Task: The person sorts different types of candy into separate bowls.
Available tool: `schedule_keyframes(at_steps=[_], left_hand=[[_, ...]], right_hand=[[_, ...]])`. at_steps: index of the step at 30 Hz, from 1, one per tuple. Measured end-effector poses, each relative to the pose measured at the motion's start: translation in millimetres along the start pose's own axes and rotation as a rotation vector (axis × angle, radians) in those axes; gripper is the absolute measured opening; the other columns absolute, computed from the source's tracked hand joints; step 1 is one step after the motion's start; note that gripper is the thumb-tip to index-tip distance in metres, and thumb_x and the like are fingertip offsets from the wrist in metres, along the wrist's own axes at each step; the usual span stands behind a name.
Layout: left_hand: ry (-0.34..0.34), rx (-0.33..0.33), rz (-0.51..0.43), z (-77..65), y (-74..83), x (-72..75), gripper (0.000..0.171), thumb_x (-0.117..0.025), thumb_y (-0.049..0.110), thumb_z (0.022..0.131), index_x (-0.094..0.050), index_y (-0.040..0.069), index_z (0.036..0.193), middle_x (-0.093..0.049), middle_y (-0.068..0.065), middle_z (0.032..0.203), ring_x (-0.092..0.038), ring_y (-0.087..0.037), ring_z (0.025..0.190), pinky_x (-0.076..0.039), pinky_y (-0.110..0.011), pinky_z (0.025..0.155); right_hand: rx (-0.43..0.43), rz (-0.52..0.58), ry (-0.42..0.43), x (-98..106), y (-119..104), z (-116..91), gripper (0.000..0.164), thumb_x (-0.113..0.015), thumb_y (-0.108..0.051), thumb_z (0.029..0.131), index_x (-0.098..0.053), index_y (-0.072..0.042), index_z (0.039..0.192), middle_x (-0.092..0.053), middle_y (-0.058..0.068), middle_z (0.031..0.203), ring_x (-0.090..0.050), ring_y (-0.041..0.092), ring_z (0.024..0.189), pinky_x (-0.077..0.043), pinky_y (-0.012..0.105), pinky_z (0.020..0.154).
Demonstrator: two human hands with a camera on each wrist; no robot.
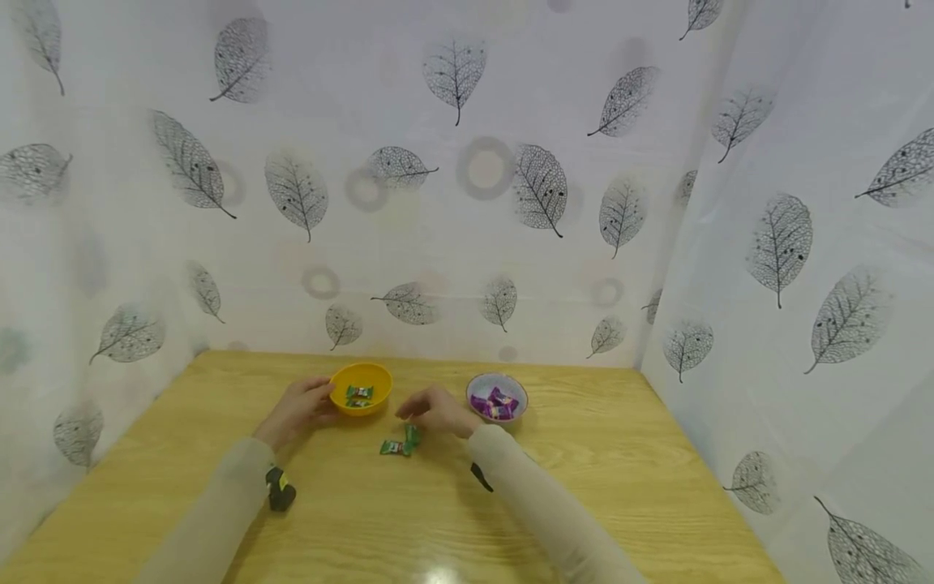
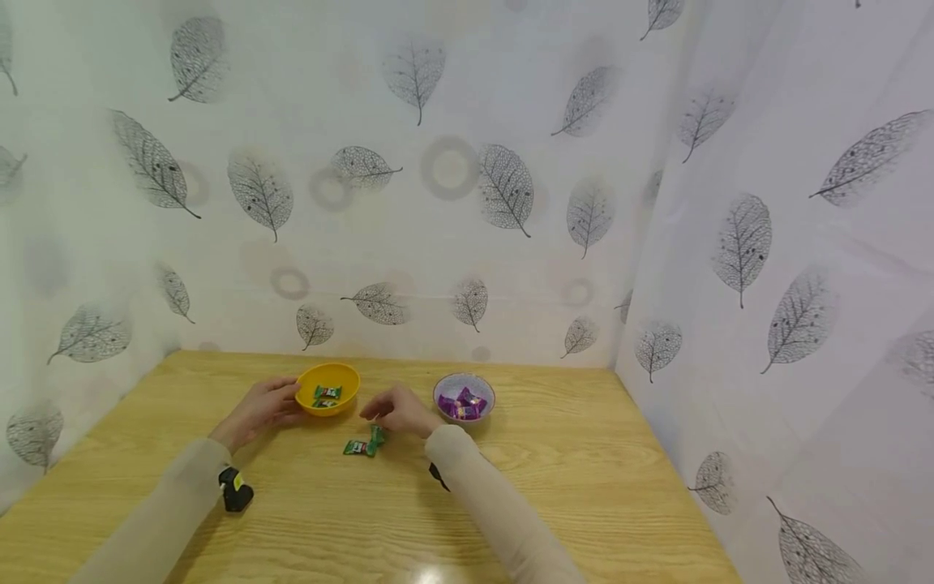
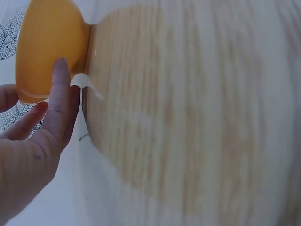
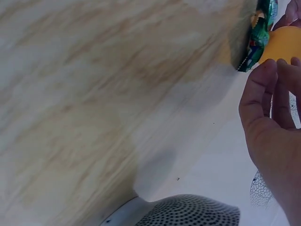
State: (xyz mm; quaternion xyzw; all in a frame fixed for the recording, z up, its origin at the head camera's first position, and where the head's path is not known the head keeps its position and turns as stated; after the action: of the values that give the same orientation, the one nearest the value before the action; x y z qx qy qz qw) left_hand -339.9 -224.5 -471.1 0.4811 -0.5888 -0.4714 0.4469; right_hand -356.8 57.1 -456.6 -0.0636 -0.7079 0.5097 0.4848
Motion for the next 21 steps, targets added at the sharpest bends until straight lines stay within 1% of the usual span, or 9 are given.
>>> schedule_keyframes(at_steps=[4,7,10,12,15,18,21], left_hand=[[0.0,-0.001,0.03,0.2,-0.5,0.4,0.053,-0.039,0.022,0.107,-0.03,-0.014,0.145,-0.036,-0.035,0.146,-0.061,-0.019,0.108,-0.052,-0.043,0.097],[0.002,0.003,0.04,-0.1,-0.3,0.7,0.053,-0.039,0.022,0.107,-0.029,-0.014,0.145,-0.035,-0.036,0.147,-0.061,-0.019,0.108,-0.052,-0.043,0.097],[0.006,0.009,0.034,-1.6,0.6,0.8,0.054,-0.039,0.022,0.107,-0.028,-0.014,0.145,-0.034,-0.036,0.147,-0.061,-0.02,0.109,-0.053,-0.043,0.097],[0.01,0.014,0.017,-2.6,1.8,0.8,0.055,-0.04,0.022,0.106,-0.027,-0.014,0.146,-0.033,-0.036,0.147,-0.06,-0.023,0.112,-0.053,-0.043,0.097],[0.002,0.017,-0.017,-3.2,2.5,1.4,0.056,-0.04,0.021,0.106,-0.024,-0.014,0.147,-0.031,-0.036,0.148,-0.058,-0.024,0.114,-0.052,-0.044,0.097],[0.002,0.025,-0.046,-2.4,1.8,2.1,0.056,-0.041,0.02,0.106,-0.023,-0.014,0.147,-0.032,-0.036,0.147,-0.06,-0.02,0.108,-0.053,-0.043,0.096],[0.001,0.027,-0.051,-1.3,0.5,3.0,0.057,-0.042,0.02,0.106,-0.023,-0.013,0.147,-0.034,-0.036,0.146,-0.063,-0.014,0.1,-0.055,-0.04,0.093]], right_hand=[[-0.02,-0.092,-0.028,0.7,2.6,-5.1,0.046,-0.05,0.014,0.082,-0.074,-0.012,0.11,-0.073,-0.001,0.112,-0.064,0.013,0.1,-0.051,0.026,0.091],[-0.003,-0.146,-0.048,-0.4,3.7,-7.0,0.044,-0.051,0.012,0.083,-0.074,-0.013,0.112,-0.072,-0.001,0.115,-0.063,0.013,0.103,-0.05,0.026,0.092],[0.012,-0.167,-0.074,-1.8,4.5,-7.7,0.042,-0.052,0.011,0.085,-0.072,-0.011,0.115,-0.071,0.0,0.119,-0.062,0.014,0.111,-0.049,0.027,0.097],[0.017,-0.187,-0.091,-1.3,4.6,-7.8,0.042,-0.053,0.01,0.085,-0.072,-0.011,0.116,-0.07,0.0,0.121,-0.06,0.014,0.117,-0.047,0.027,0.1],[0.014,-0.222,-0.122,0.8,5.2,-8.4,0.042,-0.053,0.01,0.084,-0.073,-0.013,0.115,-0.07,-0.001,0.122,-0.058,0.014,0.121,-0.047,0.029,0.102],[-0.005,-0.231,-0.141,3.4,7.2,-9.9,0.039,-0.059,0.007,0.082,-0.074,-0.014,0.112,-0.071,-0.003,0.119,-0.06,0.013,0.116,-0.048,0.03,0.1],[-0.042,-0.216,-0.153,5.6,10.4,-12.0,0.033,-0.066,0.002,0.082,-0.074,-0.014,0.11,-0.072,-0.004,0.111,-0.063,0.01,0.103,-0.051,0.027,0.093]])
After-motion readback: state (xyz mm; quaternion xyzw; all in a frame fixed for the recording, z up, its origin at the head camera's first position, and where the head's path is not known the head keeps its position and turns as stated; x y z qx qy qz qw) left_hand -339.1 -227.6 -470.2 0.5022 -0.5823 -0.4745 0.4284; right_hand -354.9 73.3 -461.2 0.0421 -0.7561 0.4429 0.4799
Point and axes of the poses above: each hand's wrist, its own z-axis towards the middle knuckle, its own x-axis out of the back of the hand, y = z × x, the point moved 1 cm from there along z, towards the middle knuckle
